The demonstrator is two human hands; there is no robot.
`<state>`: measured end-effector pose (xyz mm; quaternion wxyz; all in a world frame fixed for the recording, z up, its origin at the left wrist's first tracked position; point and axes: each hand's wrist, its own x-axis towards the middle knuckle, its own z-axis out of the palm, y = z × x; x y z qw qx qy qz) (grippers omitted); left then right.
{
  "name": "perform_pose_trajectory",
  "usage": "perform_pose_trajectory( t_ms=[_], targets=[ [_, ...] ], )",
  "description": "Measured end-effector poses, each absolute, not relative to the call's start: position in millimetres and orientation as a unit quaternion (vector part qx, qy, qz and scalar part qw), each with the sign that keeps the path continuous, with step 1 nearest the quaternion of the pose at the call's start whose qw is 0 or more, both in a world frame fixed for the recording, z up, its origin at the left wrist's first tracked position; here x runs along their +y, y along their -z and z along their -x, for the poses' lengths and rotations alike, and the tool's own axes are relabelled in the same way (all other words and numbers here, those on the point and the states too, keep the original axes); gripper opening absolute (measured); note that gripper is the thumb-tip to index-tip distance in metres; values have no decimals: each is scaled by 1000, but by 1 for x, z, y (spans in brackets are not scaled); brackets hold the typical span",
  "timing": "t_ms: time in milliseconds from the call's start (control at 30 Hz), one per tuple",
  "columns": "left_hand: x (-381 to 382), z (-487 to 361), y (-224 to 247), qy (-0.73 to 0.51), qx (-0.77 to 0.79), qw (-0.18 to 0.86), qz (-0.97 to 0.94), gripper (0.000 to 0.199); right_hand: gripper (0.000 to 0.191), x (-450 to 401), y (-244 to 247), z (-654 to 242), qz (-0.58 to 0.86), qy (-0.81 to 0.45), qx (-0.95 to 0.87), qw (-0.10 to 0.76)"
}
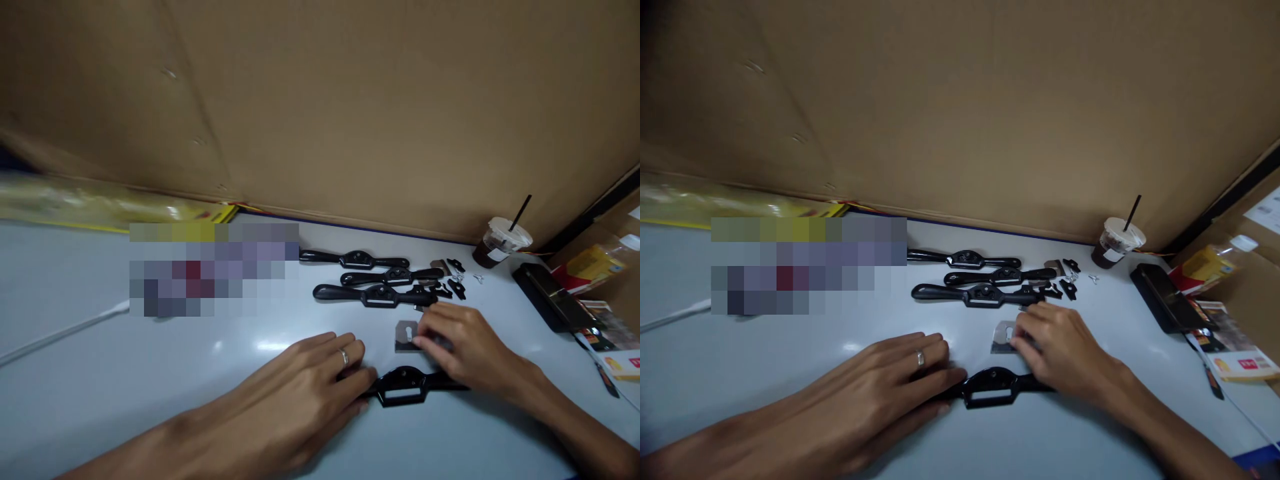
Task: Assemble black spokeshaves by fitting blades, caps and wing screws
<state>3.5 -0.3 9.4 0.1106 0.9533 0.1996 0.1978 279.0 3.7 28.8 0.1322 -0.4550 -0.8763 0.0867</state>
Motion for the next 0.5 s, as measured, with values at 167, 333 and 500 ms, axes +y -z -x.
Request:
perform_pose_trajectory(
  t_ms=[167,333,500],
  targets=[
    [-1,-3,-10,-204,204,117,-950,17,25,7,-34,-283,434,-71,-871,218],
    [1,-3,-12,-215,193,122,-949,25,22,41,-55,-326,649,55,-744,148],
    [2,-5,-14,-225,188,115,-949,32,22,50,-56,-349,715,61,-695,49]
  ],
)
